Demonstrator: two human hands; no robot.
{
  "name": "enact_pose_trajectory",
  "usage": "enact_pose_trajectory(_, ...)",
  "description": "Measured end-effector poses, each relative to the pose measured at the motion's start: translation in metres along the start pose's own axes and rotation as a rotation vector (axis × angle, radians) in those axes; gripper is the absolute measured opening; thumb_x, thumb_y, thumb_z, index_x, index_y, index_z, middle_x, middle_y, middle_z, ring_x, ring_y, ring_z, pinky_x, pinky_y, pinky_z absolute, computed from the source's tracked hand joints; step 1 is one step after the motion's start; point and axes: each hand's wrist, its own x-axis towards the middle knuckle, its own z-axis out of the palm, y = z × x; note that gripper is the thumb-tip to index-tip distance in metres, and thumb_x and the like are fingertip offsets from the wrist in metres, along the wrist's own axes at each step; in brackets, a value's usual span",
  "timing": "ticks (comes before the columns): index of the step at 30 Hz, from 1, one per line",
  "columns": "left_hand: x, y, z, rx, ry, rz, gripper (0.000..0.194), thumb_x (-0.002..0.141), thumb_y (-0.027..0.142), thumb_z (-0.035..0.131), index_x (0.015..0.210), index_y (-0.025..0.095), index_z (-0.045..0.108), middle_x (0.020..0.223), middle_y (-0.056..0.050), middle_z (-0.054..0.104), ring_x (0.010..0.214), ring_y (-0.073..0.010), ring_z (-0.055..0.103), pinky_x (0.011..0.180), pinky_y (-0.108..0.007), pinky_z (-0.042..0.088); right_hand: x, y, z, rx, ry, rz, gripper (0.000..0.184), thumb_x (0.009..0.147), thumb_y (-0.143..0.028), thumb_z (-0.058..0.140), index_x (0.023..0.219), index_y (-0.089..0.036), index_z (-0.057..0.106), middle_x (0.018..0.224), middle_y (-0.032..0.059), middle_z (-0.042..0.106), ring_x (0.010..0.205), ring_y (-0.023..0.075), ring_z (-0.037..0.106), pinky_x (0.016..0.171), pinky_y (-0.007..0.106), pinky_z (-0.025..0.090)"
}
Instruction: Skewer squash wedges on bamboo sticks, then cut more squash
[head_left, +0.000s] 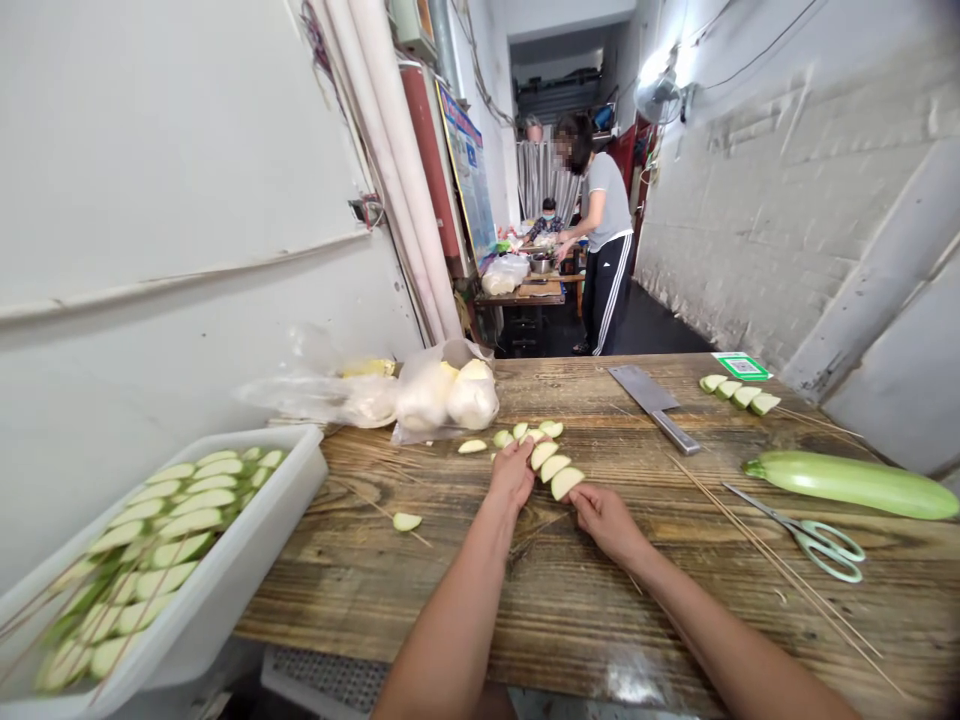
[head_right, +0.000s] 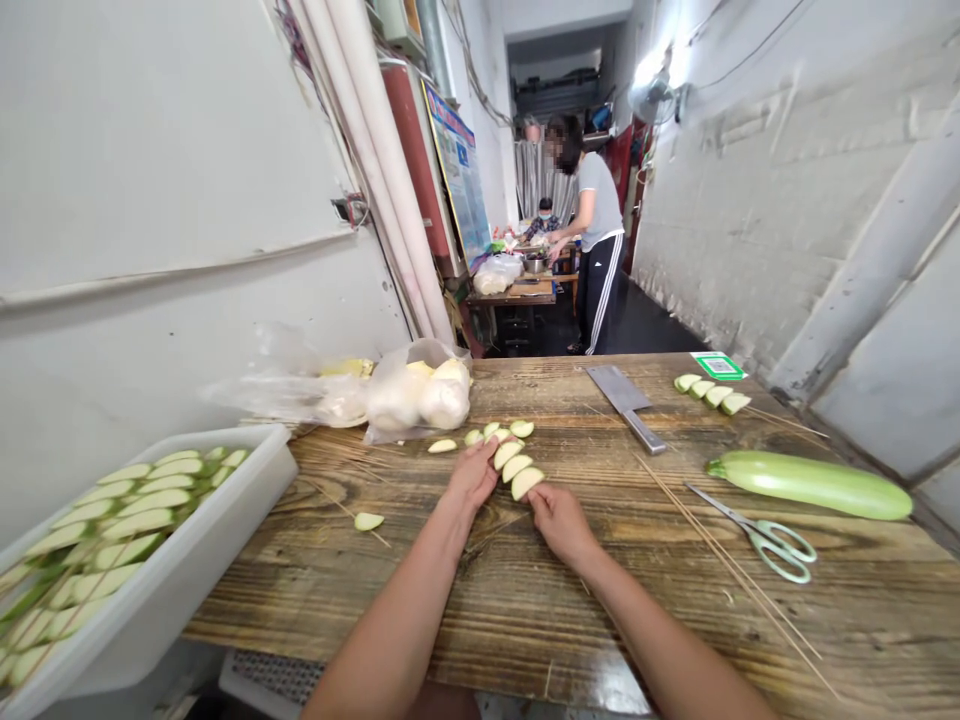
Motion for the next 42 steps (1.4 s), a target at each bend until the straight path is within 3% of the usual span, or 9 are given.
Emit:
enact_pose_trajectory(14, 0.003, -0.001, 0.002, -0.179, 0.052, -0.144, 0.014, 0.082, 0.009, 0.045, 0.082, 0.008, 0.059, 0.08, -0.01, 0.067, 0.076, -0.0148, 0.063, 0.076, -0.026, 0.049, -0.004, -0.005, -0.001, -0.049, -0.028, -0.025, 0.034, 0.082, -0.039, 0.035, 0.063, -0.017, 0.052, 0.047, -0.0042, 0.034, 0.047, 0.0104, 0.031, 0.047, 0.021, 0.026)
enact_pose_trajectory(18, 0.003, -0.001, 0.001, -0.185, 0.065, -0.123, 0.01, 0.08, 0.009, 0.049, 0.082, 0.01, 0.059, 0.081, -0.009, 0.066, 0.078, -0.0148, 0.062, 0.078, -0.027, 0.049, -0.005, -0.005, -0.001, -0.049, -0.022, -0.037, 0.034, 0.082, -0.039, 0.035, 0.059, -0.018, 0.047, 0.048, -0.0037, 0.035, 0.048, 0.0103, 0.032, 0.047, 0.021, 0.025)
enact_pose_trajectory(25, 0.001, -0.006, -0.004, -0.059, -0.092, -0.037, 0.013, 0.073, 0.016, 0.062, 0.084, 0.01, 0.061, 0.079, -0.008, 0.066, 0.076, -0.0163, 0.062, 0.078, -0.031, 0.048, -0.004, -0.003, -0.001, 0.007, -0.014, -0.019, 0.034, 0.082, -0.04, 0.036, 0.066, -0.016, 0.054, 0.046, -0.0053, 0.032, 0.045, 0.0095, 0.03, 0.045, 0.021, 0.024)
enact_pose_trajectory(31, 0.003, -0.01, -0.003, -0.06, -0.035, 0.026, 0.01, 0.071, 0.015, 0.064, 0.079, 0.009, 0.063, 0.075, -0.008, 0.066, 0.074, -0.0157, 0.063, 0.078, -0.03, 0.047, -0.003, -0.002, -0.001, 0.013, -0.032, -0.013, 0.034, 0.082, -0.041, 0.036, 0.065, -0.016, 0.054, 0.046, -0.0055, 0.031, 0.044, 0.009, 0.028, 0.044, 0.021, 0.023)
enact_pose_trajectory(42, 0.002, -0.007, -0.002, -0.156, 0.003, -0.089, 0.011, 0.079, 0.008, 0.05, 0.08, 0.009, 0.061, 0.078, -0.009, 0.067, 0.072, -0.013, 0.062, 0.071, -0.024, 0.049, -0.003, 0.001, -0.001, 0.036, -0.043, -0.018, 0.034, 0.082, -0.042, 0.037, 0.062, -0.017, 0.05, 0.046, -0.0058, 0.031, 0.044, 0.0086, 0.028, 0.044, 0.021, 0.022)
